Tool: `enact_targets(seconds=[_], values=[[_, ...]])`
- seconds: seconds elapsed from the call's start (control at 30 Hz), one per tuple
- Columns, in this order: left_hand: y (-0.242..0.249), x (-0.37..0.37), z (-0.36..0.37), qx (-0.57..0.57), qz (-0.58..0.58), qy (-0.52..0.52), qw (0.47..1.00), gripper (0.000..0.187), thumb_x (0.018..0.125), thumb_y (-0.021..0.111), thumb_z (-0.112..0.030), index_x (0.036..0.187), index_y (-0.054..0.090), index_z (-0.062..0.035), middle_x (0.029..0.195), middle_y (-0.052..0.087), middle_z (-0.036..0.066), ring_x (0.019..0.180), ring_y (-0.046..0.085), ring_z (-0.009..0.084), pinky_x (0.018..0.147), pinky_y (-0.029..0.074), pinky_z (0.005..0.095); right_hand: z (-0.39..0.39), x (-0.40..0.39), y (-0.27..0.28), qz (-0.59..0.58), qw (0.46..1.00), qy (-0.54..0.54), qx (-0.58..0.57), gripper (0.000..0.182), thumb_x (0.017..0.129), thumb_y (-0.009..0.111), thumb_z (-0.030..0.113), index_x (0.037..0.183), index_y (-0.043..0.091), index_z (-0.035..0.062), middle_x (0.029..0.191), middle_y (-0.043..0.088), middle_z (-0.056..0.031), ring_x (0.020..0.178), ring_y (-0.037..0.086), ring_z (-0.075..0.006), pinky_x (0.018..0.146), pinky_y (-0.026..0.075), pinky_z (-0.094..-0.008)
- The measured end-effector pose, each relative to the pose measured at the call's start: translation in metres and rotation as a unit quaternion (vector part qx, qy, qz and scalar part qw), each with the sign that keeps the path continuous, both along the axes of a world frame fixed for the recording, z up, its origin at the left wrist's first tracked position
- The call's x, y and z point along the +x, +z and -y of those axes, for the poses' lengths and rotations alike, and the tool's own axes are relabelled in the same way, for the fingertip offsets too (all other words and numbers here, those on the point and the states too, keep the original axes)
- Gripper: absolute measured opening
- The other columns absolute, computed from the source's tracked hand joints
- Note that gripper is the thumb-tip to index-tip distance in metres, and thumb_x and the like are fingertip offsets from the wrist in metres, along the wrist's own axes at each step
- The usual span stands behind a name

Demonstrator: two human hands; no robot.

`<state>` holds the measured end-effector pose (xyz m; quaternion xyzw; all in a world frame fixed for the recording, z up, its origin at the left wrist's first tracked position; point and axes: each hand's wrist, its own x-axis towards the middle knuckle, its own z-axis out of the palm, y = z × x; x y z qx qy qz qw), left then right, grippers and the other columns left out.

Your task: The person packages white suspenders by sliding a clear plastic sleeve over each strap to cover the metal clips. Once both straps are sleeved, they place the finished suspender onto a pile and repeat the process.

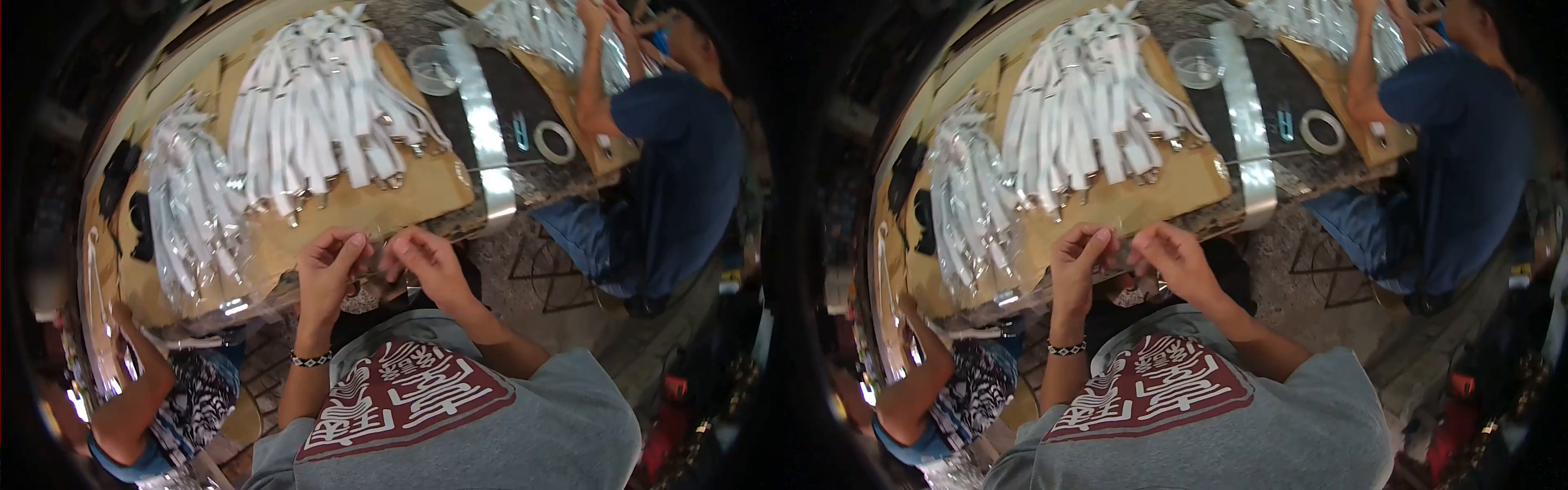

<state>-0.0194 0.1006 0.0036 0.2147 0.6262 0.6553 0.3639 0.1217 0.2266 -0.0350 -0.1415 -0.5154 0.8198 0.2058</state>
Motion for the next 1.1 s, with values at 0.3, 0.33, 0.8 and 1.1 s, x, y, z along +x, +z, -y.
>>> enact_targets(seconds=[0.3, 0.33, 0.8, 1.1], values=[[0.006, 0.035, -0.066, -0.052, -0.059, -0.160, 0.984, 0.015, 0.094, 0.072, -0.012, 0.102, 0.073, 0.0007, 0.081, 0.071, 0.002, 0.065, 0.058, 0.0031, 0.056, 0.045, 0.0184, -0.036, 0.053, 0.007, 0.013, 0.989, -0.103, 0.106, 0.019, 0.097, 0.069, 0.018, 0.102, 0.065, 0.0003, 0.091, 0.067, -0.0007, 0.084, 0.058, -0.0060, 0.076, 0.046, -0.0235], [0.006, 0.039, -0.071, -0.057, -0.054, -0.174, 0.982, 0.015, 0.094, 0.072, -0.012, 0.101, 0.073, 0.0009, 0.082, 0.071, 0.002, 0.065, 0.059, 0.0033, 0.056, 0.045, 0.0184, -0.039, 0.056, 0.006, 0.027, 0.988, -0.113, 0.097, 0.017, 0.097, 0.068, 0.017, 0.101, 0.065, 0.0003, 0.089, 0.067, -0.0003, 0.078, 0.058, -0.0053, 0.071, 0.047, -0.0225], [-0.003, -0.012, -0.050, -0.041, -0.115, 0.022, 0.992, 0.015, 0.094, 0.071, -0.013, 0.100, 0.069, 0.0007, 0.082, 0.070, 0.004, 0.066, 0.060, 0.0061, 0.058, 0.047, 0.0221, -0.058, 0.061, 0.003, 0.097, 0.991, -0.077, 0.053, 0.022, 0.103, 0.061, 0.023, 0.094, 0.061, 0.0032, 0.067, 0.059, 0.0011, 0.054, 0.049, -0.0047, 0.049, 0.038, -0.0213], [-0.008, -0.150, 0.020, -0.298, -0.602, 0.279, 0.686, 0.025, 0.085, 0.067, -0.011, 0.108, 0.070, -0.0019, 0.108, 0.066, 0.018, 0.101, 0.060, 0.0324, 0.088, 0.047, 0.0451, -0.048, 0.022, 0.008, 0.093, 0.991, -0.064, 0.074, 0.023, 0.104, 0.060, 0.024, 0.094, 0.062, 0.0032, 0.066, 0.057, 0.0016, 0.053, 0.048, -0.0048, 0.050, 0.038, -0.0207]])
